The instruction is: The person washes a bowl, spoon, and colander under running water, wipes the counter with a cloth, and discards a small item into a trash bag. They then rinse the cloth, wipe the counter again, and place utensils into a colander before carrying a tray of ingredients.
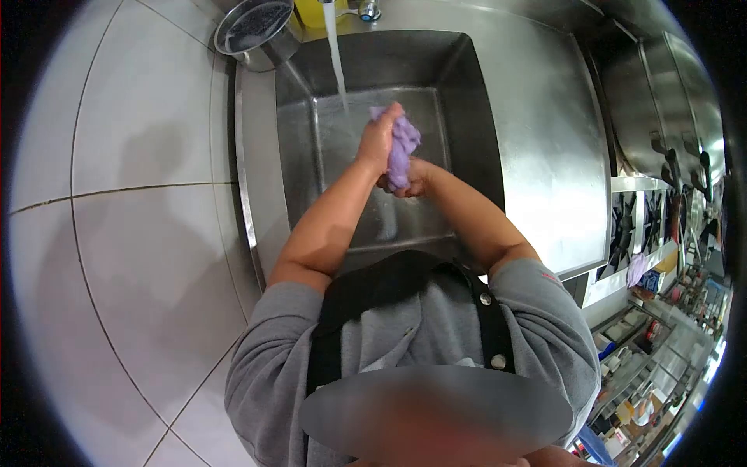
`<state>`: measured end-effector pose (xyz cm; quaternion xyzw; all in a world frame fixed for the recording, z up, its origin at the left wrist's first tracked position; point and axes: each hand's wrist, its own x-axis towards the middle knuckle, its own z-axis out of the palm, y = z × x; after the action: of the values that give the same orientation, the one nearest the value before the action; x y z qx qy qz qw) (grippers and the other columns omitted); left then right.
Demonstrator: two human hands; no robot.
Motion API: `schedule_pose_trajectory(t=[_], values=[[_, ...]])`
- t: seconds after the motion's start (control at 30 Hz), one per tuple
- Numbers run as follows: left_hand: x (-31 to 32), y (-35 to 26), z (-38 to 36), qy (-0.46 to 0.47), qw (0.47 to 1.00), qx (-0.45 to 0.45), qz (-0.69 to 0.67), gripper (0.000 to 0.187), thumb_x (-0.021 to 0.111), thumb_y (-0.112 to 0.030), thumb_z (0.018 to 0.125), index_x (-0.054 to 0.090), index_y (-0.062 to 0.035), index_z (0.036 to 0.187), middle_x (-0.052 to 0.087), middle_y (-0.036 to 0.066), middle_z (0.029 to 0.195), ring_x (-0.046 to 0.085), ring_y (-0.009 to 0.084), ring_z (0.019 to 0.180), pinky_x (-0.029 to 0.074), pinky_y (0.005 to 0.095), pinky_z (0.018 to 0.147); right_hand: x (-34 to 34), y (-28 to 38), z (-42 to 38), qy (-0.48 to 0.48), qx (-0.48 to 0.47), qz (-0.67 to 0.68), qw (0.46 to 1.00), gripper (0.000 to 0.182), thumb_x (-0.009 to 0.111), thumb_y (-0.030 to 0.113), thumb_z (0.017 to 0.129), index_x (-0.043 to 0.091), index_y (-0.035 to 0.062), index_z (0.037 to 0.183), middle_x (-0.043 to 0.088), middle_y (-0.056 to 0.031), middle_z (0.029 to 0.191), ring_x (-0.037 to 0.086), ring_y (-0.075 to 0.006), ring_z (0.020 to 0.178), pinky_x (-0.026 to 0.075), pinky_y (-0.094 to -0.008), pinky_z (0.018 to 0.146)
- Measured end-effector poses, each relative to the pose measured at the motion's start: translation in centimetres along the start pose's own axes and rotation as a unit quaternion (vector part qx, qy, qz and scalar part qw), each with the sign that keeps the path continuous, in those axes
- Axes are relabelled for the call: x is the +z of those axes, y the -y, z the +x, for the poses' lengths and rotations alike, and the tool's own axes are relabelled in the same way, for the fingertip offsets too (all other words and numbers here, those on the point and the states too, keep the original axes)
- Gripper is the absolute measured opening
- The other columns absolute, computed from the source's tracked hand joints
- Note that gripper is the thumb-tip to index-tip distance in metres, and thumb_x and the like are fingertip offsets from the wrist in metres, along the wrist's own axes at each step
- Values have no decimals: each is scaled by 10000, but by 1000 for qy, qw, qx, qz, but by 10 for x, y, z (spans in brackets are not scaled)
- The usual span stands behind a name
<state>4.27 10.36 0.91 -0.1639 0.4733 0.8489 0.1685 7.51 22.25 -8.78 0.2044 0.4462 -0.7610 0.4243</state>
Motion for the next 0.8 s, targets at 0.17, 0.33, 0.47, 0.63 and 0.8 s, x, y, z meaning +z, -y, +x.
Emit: schedule_pose_trajectory(t=[0.17,0.33,0.47,0.63,0.8], values=[[-34,2,28,-31,981,-91,-170,293,441,-332,916,560,-79,830,592,93,749,568,231,565,513,358,564,40,-27,35,-168,-367,-53,913,403,553,122,847,406,45,1214,437,-156,1144,472,-307,1026,389,-421,908],[-49,10,22,-52,981,-136,-130,224,427,-246,902,577,-80,918,619,104,830,612,254,733,532,374,653,65,1,-22,-193,-621,-442,618,759,663,12,707,311,116,1371,256,-248,1390,304,-424,1268,286,-457,1052],[-51,14,-9,-17,977,-135,-163,225,433,-232,898,565,-79,996,615,110,920,607,257,834,518,393,723,43,20,-46,14,-588,-664,462,714,731,62,628,498,268,1270,291,-178,1417,277,-412,1311,219,-494,1092],[-47,26,-47,35,991,-120,-56,290,398,-264,922,517,-68,1099,587,125,1020,585,276,933,501,419,788,48,35,-71,205,-607,-700,317,529,726,116,615,558,177,1113,402,-94,1369,386,-319,1269,256,-497,1077],[-54,17,-15,-30,926,-242,-287,264,378,-250,930,527,-34,966,596,130,915,606,251,813,529,407,701,68,44,-76,175,-608,-651,419,385,711,84,651,519,83,985,557,-104,1150,527,-293,1092,399,-458,947]])
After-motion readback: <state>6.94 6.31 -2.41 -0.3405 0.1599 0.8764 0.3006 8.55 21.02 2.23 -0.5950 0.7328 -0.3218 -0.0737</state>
